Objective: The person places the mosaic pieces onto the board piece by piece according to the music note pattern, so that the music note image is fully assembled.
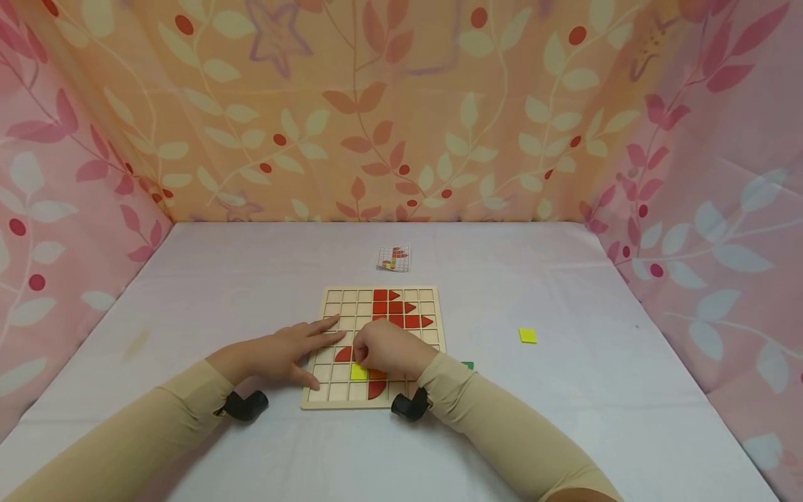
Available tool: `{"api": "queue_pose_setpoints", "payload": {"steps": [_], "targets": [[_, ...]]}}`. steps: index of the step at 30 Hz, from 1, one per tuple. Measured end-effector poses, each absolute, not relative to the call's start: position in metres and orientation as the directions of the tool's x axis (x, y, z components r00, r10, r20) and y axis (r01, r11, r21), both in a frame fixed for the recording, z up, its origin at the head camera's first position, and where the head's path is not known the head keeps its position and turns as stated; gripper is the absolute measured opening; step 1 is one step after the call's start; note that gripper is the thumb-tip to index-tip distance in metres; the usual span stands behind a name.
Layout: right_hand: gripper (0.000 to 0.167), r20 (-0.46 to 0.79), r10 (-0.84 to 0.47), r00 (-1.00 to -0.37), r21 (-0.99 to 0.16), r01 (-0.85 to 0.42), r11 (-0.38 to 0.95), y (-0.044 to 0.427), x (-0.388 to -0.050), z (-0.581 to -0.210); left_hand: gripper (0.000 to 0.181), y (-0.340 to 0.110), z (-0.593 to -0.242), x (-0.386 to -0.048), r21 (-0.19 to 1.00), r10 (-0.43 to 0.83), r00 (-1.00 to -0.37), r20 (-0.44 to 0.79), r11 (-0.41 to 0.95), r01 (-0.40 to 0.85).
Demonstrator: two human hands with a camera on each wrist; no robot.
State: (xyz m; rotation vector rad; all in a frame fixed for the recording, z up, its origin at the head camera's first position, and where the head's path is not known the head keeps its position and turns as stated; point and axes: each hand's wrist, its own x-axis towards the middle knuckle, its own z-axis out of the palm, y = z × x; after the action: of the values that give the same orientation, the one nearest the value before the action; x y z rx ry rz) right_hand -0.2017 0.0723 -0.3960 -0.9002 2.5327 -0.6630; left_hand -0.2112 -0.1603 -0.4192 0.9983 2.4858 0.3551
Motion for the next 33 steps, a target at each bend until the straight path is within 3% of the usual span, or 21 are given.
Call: {"api": "queue_pose_setpoints", "payload": {"steps": [7,14,26,33], "targets": [[0.01,-0.175,-0.667,-0.724,-0.585,-0.468,0.662,0.09,-0.208,-0.389,0.092,-0.16,-0.419,-0.211,0.379,0.692,-0.651,-0.312,0.719,0.582],[0.008,-0.136,-0.622,-0.771,-0.669,-0.391,0.632,0.127,-0.218,-0.372,0.092,-0.159,-0.419,-0.211,0.375,0.678,-0.664,-0.315,0.731,0.57],[0.02,-0.137,-0.377,-0.916,-0.721,-0.169,0.672,0.223,-0.231,-0.355,0.093,-0.159,-0.421,-0.21,0.369,0.676,-0.667,-0.314,0.734,0.57],[0.028,-0.189,-0.283,-0.94,-0.699,-0.074,0.712,0.278,-0.229,-0.36,0.093,-0.158,-0.419,-0.209,0.363,0.663,-0.676,-0.321,0.745,0.559]]}}
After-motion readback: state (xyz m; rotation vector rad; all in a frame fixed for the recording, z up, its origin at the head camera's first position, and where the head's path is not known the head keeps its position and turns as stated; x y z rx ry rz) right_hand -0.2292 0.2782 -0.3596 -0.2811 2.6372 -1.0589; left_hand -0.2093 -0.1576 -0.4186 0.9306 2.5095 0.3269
